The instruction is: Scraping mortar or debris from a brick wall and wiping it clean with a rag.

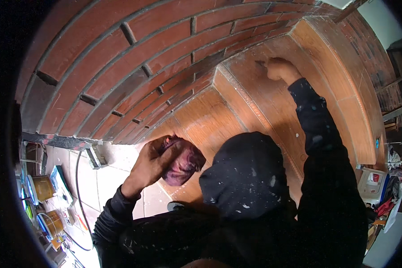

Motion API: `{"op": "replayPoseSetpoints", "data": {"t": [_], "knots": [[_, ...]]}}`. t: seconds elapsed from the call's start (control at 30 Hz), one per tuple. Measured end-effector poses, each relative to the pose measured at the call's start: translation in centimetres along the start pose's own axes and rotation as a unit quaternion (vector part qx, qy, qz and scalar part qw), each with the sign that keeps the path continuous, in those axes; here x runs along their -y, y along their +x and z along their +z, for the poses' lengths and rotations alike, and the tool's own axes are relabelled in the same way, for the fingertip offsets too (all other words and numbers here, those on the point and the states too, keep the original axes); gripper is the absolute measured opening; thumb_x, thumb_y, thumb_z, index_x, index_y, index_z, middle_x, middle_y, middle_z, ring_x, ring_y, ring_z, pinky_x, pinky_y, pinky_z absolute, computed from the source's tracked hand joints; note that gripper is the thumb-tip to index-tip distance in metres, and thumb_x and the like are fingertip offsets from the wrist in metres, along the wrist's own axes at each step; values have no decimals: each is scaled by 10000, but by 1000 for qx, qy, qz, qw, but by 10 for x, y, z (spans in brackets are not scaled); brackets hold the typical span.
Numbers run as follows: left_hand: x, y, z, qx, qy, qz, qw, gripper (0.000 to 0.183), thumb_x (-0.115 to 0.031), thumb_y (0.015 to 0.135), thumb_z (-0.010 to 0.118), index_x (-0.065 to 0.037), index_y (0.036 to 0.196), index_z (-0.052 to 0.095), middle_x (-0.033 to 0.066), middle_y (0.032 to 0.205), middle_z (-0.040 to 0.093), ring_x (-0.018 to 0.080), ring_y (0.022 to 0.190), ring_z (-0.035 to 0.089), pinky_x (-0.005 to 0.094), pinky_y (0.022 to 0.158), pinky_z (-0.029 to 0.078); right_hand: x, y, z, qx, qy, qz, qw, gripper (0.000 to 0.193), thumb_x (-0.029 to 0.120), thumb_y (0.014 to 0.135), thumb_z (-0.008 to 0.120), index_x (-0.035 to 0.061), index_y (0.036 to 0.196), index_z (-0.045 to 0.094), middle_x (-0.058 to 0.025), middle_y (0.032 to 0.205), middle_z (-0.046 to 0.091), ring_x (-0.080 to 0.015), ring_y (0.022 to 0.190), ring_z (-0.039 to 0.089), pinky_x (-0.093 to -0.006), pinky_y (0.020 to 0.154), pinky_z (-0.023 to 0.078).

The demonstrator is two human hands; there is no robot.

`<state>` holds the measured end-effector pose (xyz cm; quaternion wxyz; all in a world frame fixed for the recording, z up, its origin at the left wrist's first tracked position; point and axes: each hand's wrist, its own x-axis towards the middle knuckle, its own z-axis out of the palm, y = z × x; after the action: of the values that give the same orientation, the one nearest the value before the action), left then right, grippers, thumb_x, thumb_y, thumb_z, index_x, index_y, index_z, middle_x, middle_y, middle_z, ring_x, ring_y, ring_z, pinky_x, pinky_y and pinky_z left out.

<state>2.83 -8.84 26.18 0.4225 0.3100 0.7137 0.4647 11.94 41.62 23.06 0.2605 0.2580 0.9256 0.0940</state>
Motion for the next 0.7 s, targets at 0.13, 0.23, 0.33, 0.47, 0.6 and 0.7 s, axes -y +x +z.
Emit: {"op": "replayPoseSetpoints", "data": {"t": [0.13,0.23,0.33,0.47,0.6,0.7], "knots": [[-4,3,-2,68,61,4,996,339,-246,1075,616,56,1223,663,145,1071,751,188,964,705,343,870,566,3,-1,-10,-67,52,-1,996,471,91,824,567,85,1260,745,-253,1281,691,-417,1171,686,-482,970,554],[-2,3,-4,20,31,-1,999,415,-371,1032,657,31,1122,702,183,912,754,251,814,745,393,741,564,0,7,-5,-45,21,-57,997,369,106,818,590,58,1138,767,-255,1158,717,-441,1046,706,-504,881,562],[0,3,-5,-20,-39,24,999,384,-331,1030,664,36,1138,698,184,942,763,244,843,749,393,752,568,-8,26,14,-170,18,-91,981,293,117,833,617,-23,1058,742,-274,1042,725,-455,932,706,-528,793,555],[0,1,-6,9,17,39,999,367,-310,1039,651,44,1130,691,198,936,753,226,838,737,386,762,565,-22,29,41,-175,55,-41,982,428,125,858,625,4,1264,688,-270,1107,718,-436,978,701,-513,829,554],[0,-1,-5,-29,-5,-3,1000,369,-316,1041,647,43,1118,686,210,914,736,233,817,728,383,761,561,-18,9,30,-167,5,-58,984,487,128,871,600,43,1348,660,-256,1226,702,-429,1104,693,-507,907,561],[0,1,-5,-10,-1,44,999,372,-324,1040,644,37,1121,688,208,913,734,253,816,730,390,756,559,-4,-3,3,-63,73,16,995,482,170,900,601,55,1363,668,-244,1297,693,-420,1183,680,-502,988,544]]}}
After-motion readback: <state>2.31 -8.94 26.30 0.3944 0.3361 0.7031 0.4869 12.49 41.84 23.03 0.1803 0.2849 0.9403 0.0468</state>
